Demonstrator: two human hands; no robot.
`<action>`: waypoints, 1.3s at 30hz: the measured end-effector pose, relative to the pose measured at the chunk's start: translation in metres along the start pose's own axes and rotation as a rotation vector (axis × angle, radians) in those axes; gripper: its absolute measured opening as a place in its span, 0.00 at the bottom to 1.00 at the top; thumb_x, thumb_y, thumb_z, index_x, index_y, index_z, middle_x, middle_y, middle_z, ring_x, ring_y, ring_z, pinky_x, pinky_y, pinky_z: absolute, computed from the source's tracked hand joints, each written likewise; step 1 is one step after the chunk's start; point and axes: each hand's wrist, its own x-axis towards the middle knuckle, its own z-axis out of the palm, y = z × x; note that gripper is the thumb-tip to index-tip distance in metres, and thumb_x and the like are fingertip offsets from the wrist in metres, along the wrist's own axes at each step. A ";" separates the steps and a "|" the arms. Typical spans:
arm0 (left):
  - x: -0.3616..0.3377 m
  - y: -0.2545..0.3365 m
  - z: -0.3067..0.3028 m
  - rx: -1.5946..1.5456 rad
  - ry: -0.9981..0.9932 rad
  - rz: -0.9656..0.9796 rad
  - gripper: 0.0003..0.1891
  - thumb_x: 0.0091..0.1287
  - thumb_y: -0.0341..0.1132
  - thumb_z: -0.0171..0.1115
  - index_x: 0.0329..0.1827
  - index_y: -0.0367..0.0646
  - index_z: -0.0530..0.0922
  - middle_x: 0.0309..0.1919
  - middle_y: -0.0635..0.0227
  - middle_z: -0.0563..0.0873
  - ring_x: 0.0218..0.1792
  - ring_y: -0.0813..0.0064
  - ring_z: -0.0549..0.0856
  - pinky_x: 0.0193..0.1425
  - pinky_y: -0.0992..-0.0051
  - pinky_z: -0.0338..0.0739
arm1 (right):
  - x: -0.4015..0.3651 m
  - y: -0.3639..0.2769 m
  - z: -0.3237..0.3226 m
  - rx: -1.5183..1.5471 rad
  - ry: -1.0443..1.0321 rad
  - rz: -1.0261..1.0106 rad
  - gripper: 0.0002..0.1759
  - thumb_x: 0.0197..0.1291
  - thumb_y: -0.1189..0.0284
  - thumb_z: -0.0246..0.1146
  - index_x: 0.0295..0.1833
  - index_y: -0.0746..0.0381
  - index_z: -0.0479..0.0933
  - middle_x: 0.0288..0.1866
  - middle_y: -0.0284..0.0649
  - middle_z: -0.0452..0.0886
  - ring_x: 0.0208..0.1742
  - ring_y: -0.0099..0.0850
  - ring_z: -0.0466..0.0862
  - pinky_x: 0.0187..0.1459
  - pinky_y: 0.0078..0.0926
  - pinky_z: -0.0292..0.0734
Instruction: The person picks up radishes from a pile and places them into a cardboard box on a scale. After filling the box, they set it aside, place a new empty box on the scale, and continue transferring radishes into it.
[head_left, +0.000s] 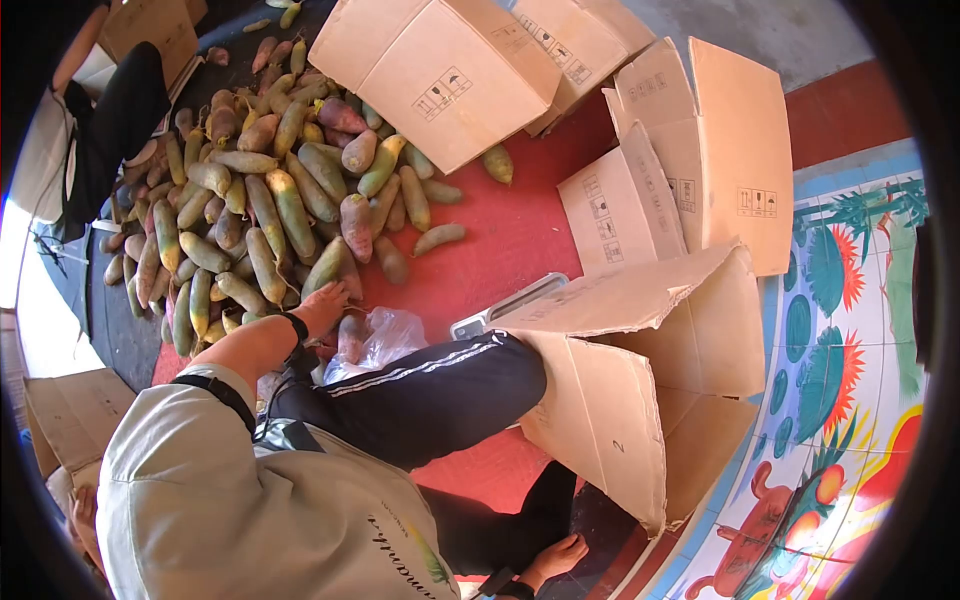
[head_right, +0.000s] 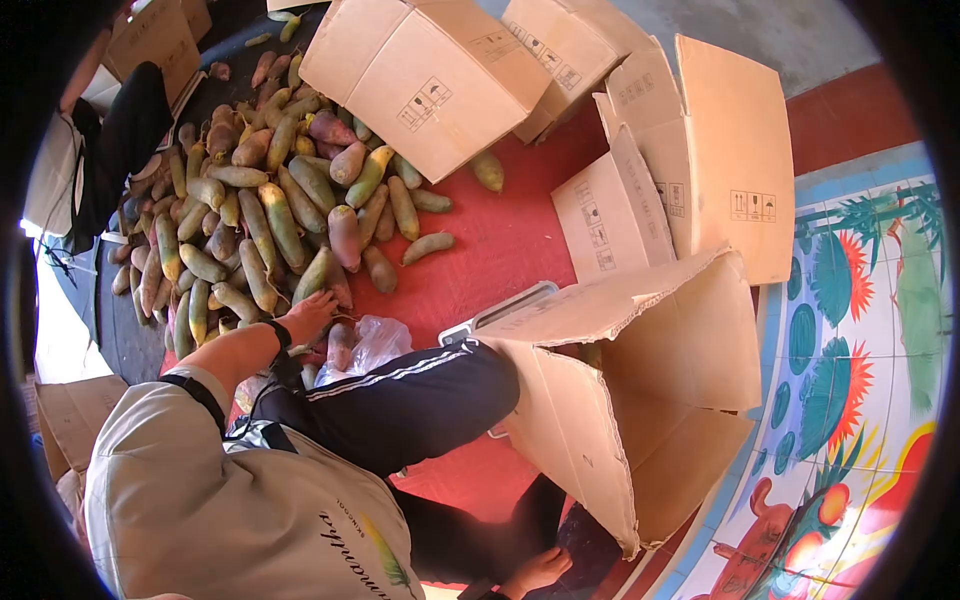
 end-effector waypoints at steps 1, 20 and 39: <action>0.002 -0.005 0.001 -0.002 -0.002 -0.001 0.22 0.55 0.44 0.57 0.54 0.51 0.77 0.64 0.65 0.65 0.66 0.62 0.61 0.69 0.51 0.45 | 0.000 -0.003 -0.002 -0.011 0.013 -0.026 0.13 0.63 0.72 0.50 0.41 0.72 0.72 0.35 0.53 0.73 0.38 0.49 0.74 0.40 0.41 0.71; -0.023 -0.080 -0.062 0.175 -0.146 -0.003 0.15 0.54 0.42 0.59 0.46 0.57 0.78 0.43 0.74 0.79 0.56 0.67 0.72 0.71 0.49 0.37 | 0.005 -0.016 -0.007 0.003 0.005 -0.033 0.13 0.64 0.71 0.50 0.39 0.73 0.72 0.34 0.53 0.72 0.37 0.50 0.73 0.39 0.42 0.70; -0.006 -0.058 -0.061 -0.686 0.252 -0.201 0.18 0.45 0.29 0.60 0.43 0.47 0.77 0.34 0.61 0.80 0.43 0.60 0.79 0.50 0.65 0.72 | 0.004 -0.001 0.001 0.023 -0.011 -0.028 0.13 0.63 0.71 0.50 0.40 0.72 0.72 0.35 0.53 0.72 0.37 0.50 0.73 0.38 0.42 0.70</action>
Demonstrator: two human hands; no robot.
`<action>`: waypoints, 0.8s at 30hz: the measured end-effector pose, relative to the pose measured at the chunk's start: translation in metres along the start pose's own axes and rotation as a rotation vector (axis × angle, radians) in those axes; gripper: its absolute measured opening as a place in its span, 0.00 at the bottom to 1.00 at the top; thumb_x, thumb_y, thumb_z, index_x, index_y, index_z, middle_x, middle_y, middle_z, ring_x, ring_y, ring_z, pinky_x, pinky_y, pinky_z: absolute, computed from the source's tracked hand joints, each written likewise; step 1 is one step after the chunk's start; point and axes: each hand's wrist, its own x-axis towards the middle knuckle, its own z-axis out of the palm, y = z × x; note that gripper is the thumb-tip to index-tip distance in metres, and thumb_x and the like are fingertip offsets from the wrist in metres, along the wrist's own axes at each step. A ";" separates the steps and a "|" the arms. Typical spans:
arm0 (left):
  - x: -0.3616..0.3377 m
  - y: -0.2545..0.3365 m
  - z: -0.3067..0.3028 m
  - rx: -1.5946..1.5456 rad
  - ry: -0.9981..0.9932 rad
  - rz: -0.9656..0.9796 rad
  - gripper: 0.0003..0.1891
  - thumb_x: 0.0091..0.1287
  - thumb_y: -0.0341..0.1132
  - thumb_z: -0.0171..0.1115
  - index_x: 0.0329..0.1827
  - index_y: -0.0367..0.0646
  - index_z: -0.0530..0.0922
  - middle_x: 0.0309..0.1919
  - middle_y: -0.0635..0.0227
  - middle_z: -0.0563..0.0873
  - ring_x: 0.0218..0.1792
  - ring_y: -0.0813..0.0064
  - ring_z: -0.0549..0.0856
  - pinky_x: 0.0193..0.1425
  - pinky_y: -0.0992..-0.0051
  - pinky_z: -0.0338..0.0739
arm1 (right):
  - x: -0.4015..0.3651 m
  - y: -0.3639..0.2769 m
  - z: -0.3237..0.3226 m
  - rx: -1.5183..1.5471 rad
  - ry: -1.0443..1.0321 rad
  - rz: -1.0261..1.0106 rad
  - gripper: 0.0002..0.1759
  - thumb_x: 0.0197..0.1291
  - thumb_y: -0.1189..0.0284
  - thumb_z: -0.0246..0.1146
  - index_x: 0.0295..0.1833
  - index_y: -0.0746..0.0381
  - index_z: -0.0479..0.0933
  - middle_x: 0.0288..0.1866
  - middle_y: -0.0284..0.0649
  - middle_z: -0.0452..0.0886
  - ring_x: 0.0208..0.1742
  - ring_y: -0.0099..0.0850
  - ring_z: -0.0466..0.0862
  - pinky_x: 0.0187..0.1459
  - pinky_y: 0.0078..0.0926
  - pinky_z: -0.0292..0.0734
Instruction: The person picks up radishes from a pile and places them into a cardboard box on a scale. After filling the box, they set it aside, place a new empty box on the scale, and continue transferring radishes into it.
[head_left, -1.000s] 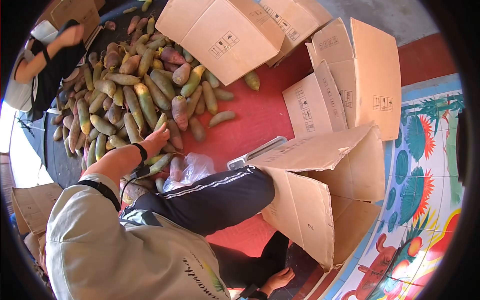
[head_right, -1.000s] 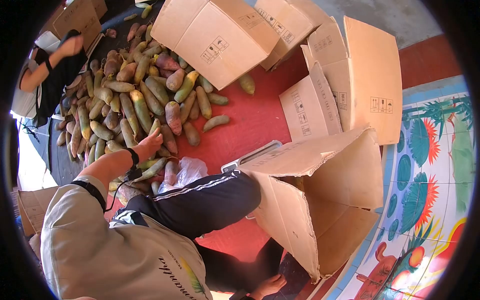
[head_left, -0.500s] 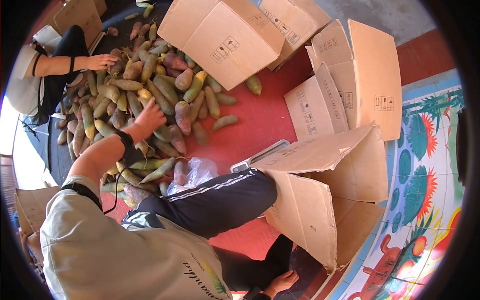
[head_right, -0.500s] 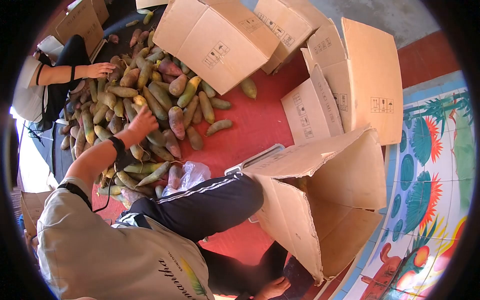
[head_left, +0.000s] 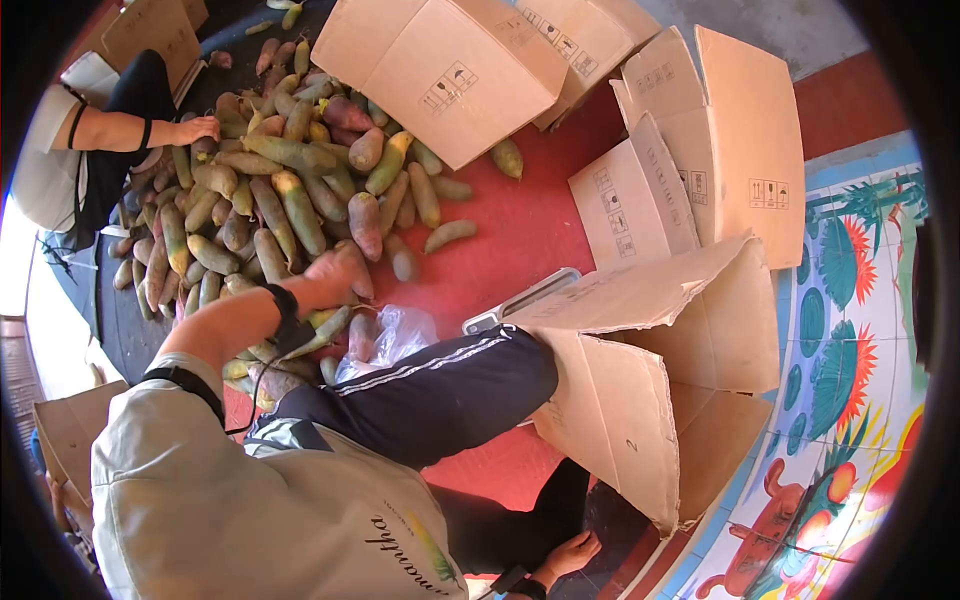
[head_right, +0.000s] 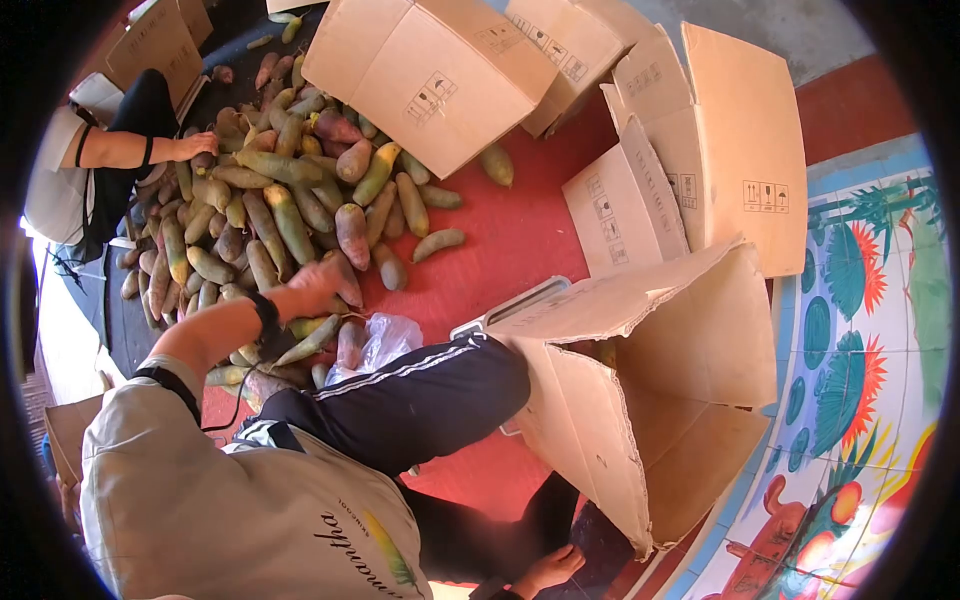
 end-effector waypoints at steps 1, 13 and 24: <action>-0.002 0.020 0.009 -0.179 -0.156 -0.065 0.21 0.45 0.29 0.61 0.47 0.49 0.77 0.38 0.61 0.80 0.46 0.60 0.78 0.51 0.66 0.72 | 0.000 0.000 0.001 0.005 0.010 0.012 0.12 0.62 0.72 0.51 0.38 0.72 0.72 0.34 0.52 0.72 0.37 0.50 0.73 0.38 0.42 0.70; 0.002 0.045 0.105 0.434 -0.367 0.422 0.16 0.59 0.42 0.55 0.52 0.60 0.75 0.56 0.69 0.71 0.63 0.64 0.65 0.62 0.47 0.58 | -0.002 0.006 0.003 -0.053 -0.015 0.017 0.12 0.63 0.72 0.51 0.38 0.72 0.72 0.33 0.53 0.73 0.36 0.49 0.74 0.38 0.42 0.71; 0.010 0.028 0.090 0.421 -0.371 0.419 0.16 0.55 0.40 0.58 0.48 0.55 0.75 0.47 0.64 0.77 0.49 0.60 0.79 0.59 0.48 0.61 | 0.000 -0.003 -0.001 -0.057 -0.041 0.000 0.13 0.63 0.71 0.51 0.38 0.72 0.72 0.33 0.52 0.72 0.36 0.49 0.74 0.37 0.42 0.70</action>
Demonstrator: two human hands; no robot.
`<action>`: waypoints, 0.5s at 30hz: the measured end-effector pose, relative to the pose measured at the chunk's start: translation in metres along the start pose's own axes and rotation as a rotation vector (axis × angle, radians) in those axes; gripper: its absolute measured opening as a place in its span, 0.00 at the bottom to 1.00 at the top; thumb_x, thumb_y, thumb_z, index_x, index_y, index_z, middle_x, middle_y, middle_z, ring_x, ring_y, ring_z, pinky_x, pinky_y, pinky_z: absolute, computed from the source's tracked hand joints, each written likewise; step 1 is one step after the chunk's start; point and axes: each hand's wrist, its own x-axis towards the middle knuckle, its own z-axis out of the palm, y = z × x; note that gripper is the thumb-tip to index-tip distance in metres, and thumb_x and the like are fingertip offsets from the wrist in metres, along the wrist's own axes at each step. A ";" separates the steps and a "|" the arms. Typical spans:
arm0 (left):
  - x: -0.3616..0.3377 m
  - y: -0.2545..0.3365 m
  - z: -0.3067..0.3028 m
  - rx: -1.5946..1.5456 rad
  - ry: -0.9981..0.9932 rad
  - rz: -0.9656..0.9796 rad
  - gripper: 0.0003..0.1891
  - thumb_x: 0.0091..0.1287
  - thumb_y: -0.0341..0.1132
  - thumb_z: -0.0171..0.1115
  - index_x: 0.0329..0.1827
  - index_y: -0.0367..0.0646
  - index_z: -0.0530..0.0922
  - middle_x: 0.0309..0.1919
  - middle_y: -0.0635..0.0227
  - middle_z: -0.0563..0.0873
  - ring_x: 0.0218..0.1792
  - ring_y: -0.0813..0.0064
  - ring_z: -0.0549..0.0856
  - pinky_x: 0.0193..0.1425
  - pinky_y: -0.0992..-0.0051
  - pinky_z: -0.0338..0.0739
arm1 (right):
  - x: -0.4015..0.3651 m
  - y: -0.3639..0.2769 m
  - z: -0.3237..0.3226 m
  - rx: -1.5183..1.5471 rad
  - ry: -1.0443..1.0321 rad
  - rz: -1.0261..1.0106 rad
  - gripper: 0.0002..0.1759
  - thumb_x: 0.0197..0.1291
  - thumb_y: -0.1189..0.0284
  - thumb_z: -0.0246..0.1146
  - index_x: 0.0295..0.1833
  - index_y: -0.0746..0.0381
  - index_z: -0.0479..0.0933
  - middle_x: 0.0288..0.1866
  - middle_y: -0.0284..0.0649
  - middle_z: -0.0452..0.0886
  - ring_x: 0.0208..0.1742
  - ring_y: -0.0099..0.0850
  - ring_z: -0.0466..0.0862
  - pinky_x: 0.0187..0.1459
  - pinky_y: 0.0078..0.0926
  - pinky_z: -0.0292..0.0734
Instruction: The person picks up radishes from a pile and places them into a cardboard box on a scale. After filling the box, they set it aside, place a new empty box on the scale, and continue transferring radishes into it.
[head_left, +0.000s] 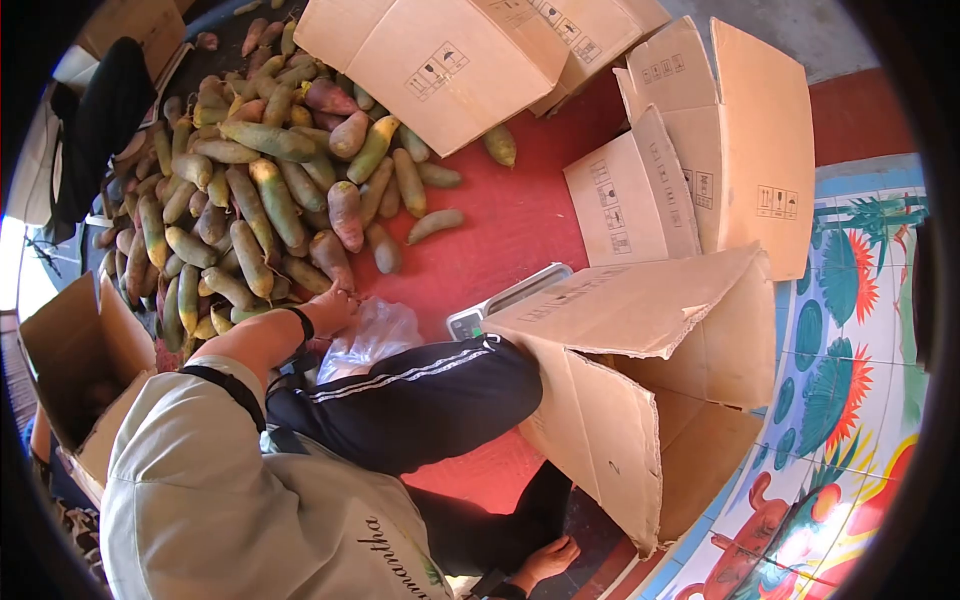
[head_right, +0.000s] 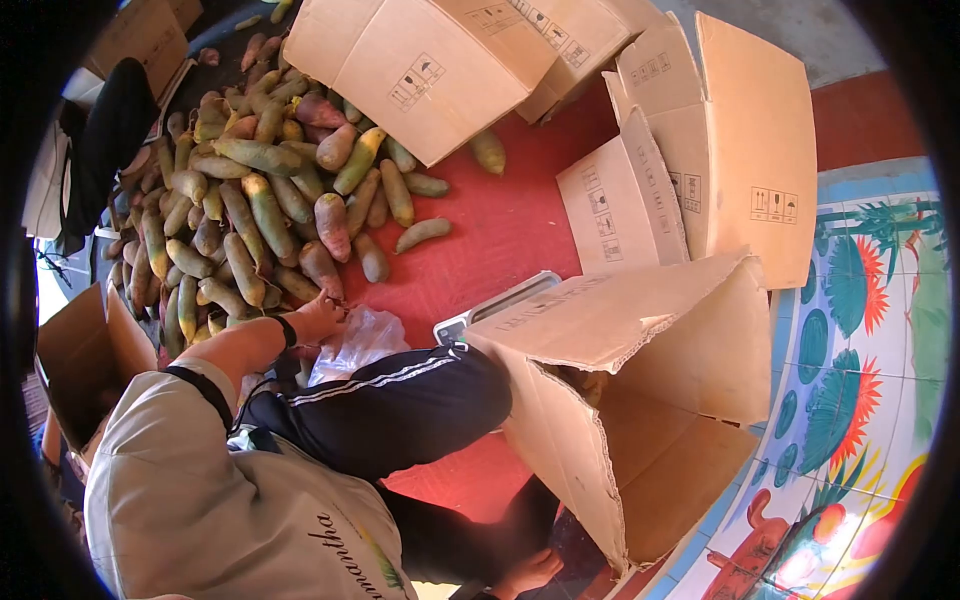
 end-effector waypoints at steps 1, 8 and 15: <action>-0.003 -0.004 0.001 -0.027 0.028 -0.088 0.19 0.52 0.42 0.61 0.48 0.53 0.74 0.46 0.62 0.78 0.48 0.61 0.79 0.55 0.49 0.64 | 0.000 -0.002 -0.002 -0.015 0.010 -0.018 0.13 0.63 0.71 0.50 0.38 0.72 0.72 0.33 0.52 0.72 0.36 0.49 0.73 0.37 0.42 0.70; -0.027 -0.028 -0.021 -0.647 0.147 -0.727 0.29 0.46 0.48 0.64 0.49 0.43 0.67 0.41 0.56 0.79 0.44 0.60 0.81 0.45 0.61 0.73 | 0.001 -0.008 -0.004 -0.020 0.025 -0.025 0.13 0.64 0.71 0.50 0.37 0.72 0.72 0.32 0.52 0.72 0.35 0.49 0.73 0.37 0.42 0.69; -0.062 -0.049 -0.025 -0.860 0.360 -0.878 0.33 0.43 0.52 0.66 0.49 0.41 0.72 0.43 0.53 0.80 0.47 0.56 0.79 0.51 0.64 0.73 | 0.001 -0.009 -0.005 0.034 0.051 -0.003 0.13 0.63 0.71 0.50 0.37 0.72 0.71 0.32 0.53 0.71 0.35 0.49 0.73 0.36 0.42 0.69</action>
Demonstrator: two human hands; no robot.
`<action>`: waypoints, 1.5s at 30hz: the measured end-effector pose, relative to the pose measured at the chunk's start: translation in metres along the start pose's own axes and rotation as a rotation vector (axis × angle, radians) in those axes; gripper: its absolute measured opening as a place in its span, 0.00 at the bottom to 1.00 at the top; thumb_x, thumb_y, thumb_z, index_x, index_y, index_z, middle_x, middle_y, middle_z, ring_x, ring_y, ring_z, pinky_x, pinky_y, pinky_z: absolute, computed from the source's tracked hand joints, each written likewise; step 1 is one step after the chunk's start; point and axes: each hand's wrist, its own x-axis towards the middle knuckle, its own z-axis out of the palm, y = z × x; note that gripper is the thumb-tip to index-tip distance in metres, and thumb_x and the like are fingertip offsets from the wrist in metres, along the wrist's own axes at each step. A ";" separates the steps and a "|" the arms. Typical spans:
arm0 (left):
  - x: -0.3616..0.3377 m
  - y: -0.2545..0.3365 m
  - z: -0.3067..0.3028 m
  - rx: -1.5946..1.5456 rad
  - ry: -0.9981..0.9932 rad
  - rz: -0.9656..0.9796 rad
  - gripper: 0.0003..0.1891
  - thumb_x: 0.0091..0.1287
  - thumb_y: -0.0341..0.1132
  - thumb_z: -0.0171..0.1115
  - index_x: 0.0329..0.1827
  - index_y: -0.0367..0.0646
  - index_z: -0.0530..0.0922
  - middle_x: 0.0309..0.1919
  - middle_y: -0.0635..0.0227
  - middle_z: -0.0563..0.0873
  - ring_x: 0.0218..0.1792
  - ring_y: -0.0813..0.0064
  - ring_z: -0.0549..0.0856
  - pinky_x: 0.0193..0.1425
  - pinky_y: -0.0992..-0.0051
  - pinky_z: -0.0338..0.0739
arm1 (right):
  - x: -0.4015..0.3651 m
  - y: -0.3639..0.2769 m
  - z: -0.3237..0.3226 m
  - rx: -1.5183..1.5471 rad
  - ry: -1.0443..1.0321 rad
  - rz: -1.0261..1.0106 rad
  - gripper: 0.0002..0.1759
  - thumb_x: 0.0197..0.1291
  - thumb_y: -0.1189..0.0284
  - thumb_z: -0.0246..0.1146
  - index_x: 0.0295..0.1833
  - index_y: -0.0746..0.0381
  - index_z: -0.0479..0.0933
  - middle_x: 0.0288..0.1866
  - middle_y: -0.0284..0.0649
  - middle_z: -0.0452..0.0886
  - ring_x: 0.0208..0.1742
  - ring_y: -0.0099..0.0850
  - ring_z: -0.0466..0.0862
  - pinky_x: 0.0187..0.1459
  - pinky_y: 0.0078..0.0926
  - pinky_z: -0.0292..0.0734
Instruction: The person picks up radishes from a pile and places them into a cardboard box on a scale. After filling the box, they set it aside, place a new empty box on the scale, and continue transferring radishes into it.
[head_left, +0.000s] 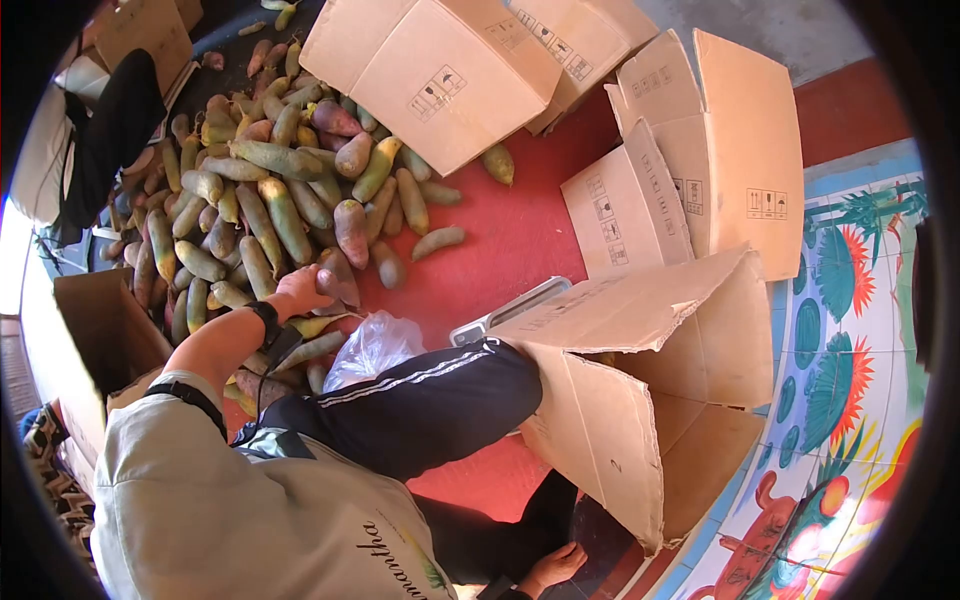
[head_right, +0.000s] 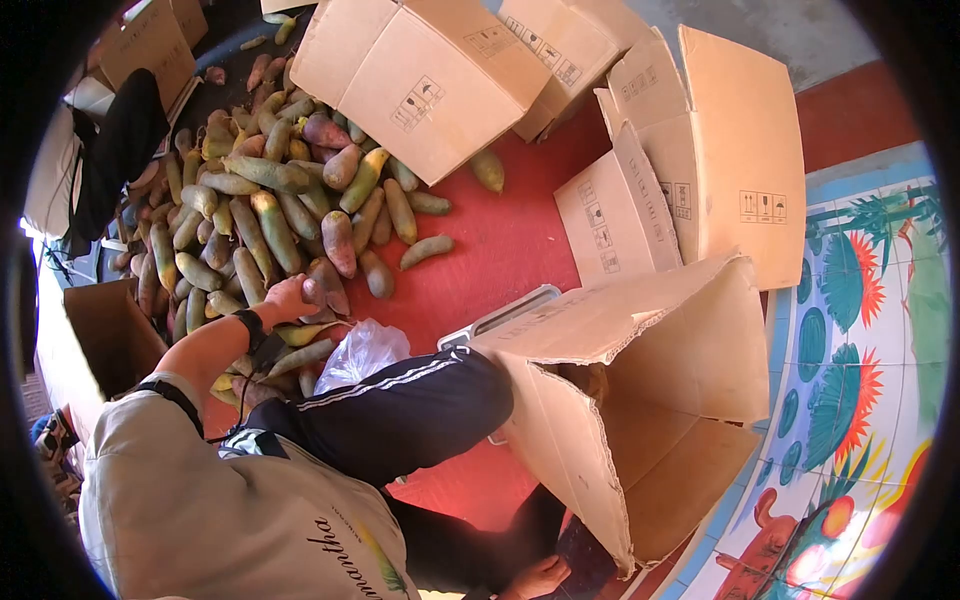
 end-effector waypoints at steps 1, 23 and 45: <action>0.000 -0.003 -0.005 -0.055 0.055 -0.032 0.32 0.43 0.52 0.66 0.49 0.42 0.72 0.41 0.52 0.80 0.46 0.55 0.79 0.50 0.63 0.73 | 0.000 0.000 0.000 -0.005 -0.002 -0.003 0.12 0.63 0.72 0.51 0.37 0.72 0.71 0.32 0.52 0.71 0.35 0.49 0.73 0.36 0.42 0.69; 0.035 -0.017 -0.061 -0.367 0.707 -0.244 0.36 0.57 0.39 0.61 0.68 0.45 0.54 0.55 0.49 0.69 0.55 0.49 0.71 0.55 0.61 0.69 | -0.005 0.007 0.003 0.040 0.061 -0.031 0.11 0.61 0.74 0.52 0.35 0.73 0.71 0.31 0.53 0.71 0.35 0.49 0.73 0.36 0.42 0.69; -0.024 -0.002 -0.013 0.395 0.393 0.207 0.35 0.48 0.29 0.64 0.63 0.51 0.63 0.67 0.58 0.56 0.69 0.55 0.53 0.69 0.48 0.47 | 0.002 -0.020 -0.016 -0.001 0.105 -0.024 0.13 0.62 0.69 0.55 0.32 0.70 0.74 0.29 0.52 0.75 0.31 0.49 0.74 0.33 0.43 0.73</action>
